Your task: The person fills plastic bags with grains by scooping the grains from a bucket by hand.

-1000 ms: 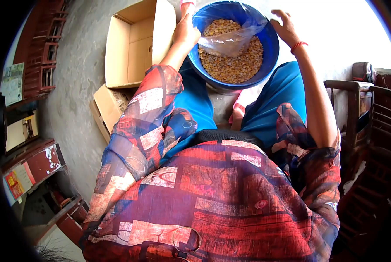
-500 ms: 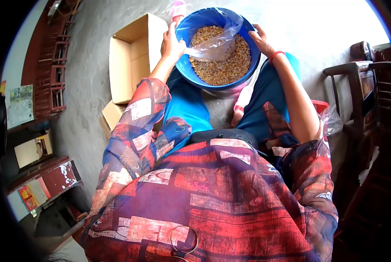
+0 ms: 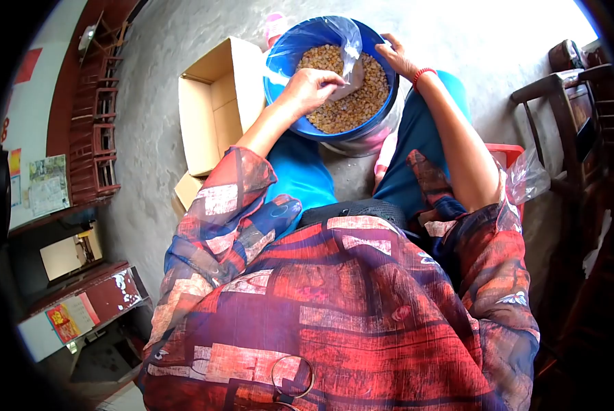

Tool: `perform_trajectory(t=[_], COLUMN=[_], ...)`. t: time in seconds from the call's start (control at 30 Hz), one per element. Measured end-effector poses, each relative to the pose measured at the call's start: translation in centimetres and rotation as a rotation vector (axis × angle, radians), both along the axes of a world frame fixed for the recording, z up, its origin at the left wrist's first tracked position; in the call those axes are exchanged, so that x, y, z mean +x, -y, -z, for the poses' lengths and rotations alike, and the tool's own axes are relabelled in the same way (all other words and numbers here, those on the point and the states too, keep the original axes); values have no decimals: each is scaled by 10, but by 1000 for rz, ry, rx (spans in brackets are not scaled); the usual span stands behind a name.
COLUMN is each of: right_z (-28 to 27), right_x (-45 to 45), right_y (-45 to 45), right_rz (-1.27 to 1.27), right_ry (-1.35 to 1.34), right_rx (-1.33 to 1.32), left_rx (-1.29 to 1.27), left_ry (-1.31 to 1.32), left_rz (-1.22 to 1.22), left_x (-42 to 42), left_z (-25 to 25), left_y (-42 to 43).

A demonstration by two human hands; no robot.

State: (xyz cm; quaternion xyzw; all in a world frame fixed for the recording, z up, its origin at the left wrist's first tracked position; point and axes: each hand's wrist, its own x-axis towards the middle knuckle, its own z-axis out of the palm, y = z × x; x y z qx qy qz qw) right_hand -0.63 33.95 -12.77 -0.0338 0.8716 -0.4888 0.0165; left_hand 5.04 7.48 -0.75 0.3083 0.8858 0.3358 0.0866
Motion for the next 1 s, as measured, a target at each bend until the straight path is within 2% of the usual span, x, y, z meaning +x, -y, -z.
perform_trajectory(t=[0.03,0.17,0.23,0.3,0.33,0.37,0.43,0.47,0.53,0.6,0.67,0.7,0.77,0.87,1.0], right_z=[2,4,2,-1,-2,-3,-5,-6,-13,-24,-26,-27,-16,-15,-7], right_x=[-2,-4,-3,-1,-1,0,1,2,4,10,12,11,12,12,6], right_y=[0,0,0,0,0,1,1,1,1,4,5,5,7,5,3], right_rz=[2,6,6,1,0,2,3,-7,-19,-18,-25,-31,1,7,27], right_ry=[1,38,39,30,31,32,34,36,36,57,50,43,21,15,15], right_rx=[-4,-27,-21,-49,-49,-44,-37,-29,-21,-49,-59,-69,-94,-124,-73], left_rx=[42,-15,-15,40,-26,-27,-101,-164,-123,-116,-52,23,156,65,9], left_ry=[62,-14,86,-198,-83,-81,-610,-542,-578,-604,-152,-129,211,63,25], left_rz=[3,-183,-255,-297,-284,-285,-407,-482,-592,-648,-691,-733,-710,-767,-781], left_x=[2,-7,-11,-12,-14,-16,-21,-22,-25,-36,-44,-35,-30,-19,-17], left_z=[-3,-7,-7,-8,-9,-11,-14,-16,-13,11,50,67,64,49,41], left_y=[0,20,32,38,42,45,50,54,60,75,95,94,92,81,75])
